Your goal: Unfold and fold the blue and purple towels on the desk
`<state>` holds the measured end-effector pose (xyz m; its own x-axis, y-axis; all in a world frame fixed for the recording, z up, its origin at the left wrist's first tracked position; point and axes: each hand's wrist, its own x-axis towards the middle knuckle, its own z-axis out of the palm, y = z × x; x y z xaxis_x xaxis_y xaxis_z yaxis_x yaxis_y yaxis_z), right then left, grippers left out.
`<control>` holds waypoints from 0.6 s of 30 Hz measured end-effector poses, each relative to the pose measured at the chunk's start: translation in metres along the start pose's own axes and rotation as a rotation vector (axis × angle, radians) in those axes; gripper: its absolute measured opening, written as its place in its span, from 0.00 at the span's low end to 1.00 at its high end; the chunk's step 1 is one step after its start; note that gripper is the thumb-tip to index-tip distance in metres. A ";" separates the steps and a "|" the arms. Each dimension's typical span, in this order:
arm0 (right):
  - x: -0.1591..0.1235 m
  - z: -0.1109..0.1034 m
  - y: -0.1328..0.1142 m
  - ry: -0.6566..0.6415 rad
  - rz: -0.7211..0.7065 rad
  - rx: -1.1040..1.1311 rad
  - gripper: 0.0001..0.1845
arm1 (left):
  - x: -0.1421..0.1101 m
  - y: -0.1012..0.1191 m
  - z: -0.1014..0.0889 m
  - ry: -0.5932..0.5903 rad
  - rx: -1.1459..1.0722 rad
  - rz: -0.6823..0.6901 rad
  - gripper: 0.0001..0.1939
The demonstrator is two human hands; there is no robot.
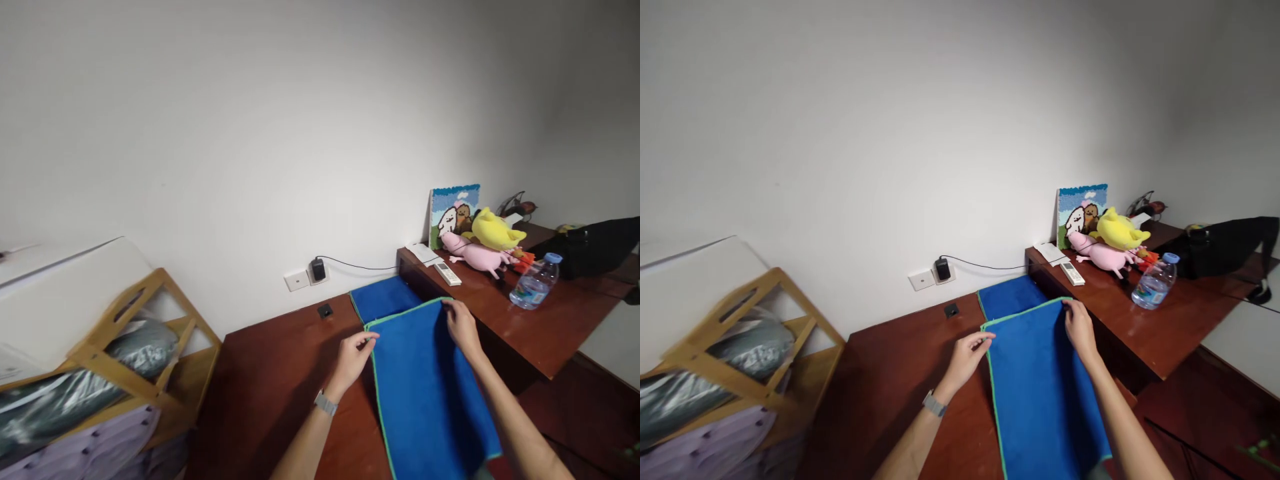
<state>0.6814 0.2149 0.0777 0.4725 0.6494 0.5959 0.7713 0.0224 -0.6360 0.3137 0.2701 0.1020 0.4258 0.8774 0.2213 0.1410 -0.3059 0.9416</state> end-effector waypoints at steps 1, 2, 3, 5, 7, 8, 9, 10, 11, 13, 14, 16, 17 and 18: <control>0.024 0.016 -0.001 -0.032 -0.022 -0.005 0.24 | 0.019 -0.004 0.000 0.031 -0.005 -0.007 0.20; 0.048 0.034 -0.003 -0.078 -0.022 -0.018 0.26 | 0.041 -0.010 0.000 0.056 -0.011 -0.019 0.19; 0.069 0.054 -0.005 -0.135 -0.005 -0.035 0.27 | 0.063 -0.017 -0.001 0.075 -0.014 -0.033 0.19; 0.103 0.096 -0.011 -0.251 0.050 -0.067 0.31 | 0.110 -0.036 -0.006 0.101 -0.007 -0.062 0.20; 0.127 0.137 -0.014 -0.332 0.098 -0.082 0.34 | 0.154 -0.058 -0.011 0.123 0.009 -0.095 0.22; 0.134 0.156 -0.013 -0.356 0.111 -0.079 0.35 | 0.173 -0.069 -0.015 0.134 0.017 -0.114 0.23; 0.140 0.173 -0.011 -0.372 0.119 -0.074 0.37 | 0.189 -0.081 -0.018 0.145 0.026 -0.132 0.24; 0.144 0.188 -0.007 -0.389 0.130 -0.070 0.38 | 0.203 -0.092 -0.020 0.154 0.035 -0.147 0.25; 0.147 0.201 -0.002 -0.407 0.141 -0.066 0.39 | 0.213 -0.103 -0.022 0.160 0.043 -0.160 0.26; 0.152 0.222 0.010 -0.440 0.158 -0.056 0.42 | 0.225 -0.125 -0.023 0.157 0.060 -0.182 0.30; 0.155 0.229 0.016 -0.453 0.163 -0.051 0.42 | 0.228 -0.136 -0.021 0.148 0.068 -0.189 0.31; 0.159 0.242 0.028 -0.471 0.172 -0.041 0.43 | 0.230 -0.155 -0.015 0.127 0.089 -0.205 0.34; 0.161 0.247 0.033 -0.476 0.178 -0.038 0.43 | 0.230 -0.164 -0.011 0.121 0.105 -0.217 0.36; 0.161 0.252 0.038 -0.483 0.187 -0.036 0.43 | 0.230 -0.171 -0.008 0.117 0.125 -0.231 0.37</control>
<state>0.6793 0.5123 0.0263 0.3594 0.9168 0.1743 0.7111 -0.1480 -0.6873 0.3805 0.5274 -0.0060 0.2646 0.9636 0.0393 0.3345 -0.1299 0.9334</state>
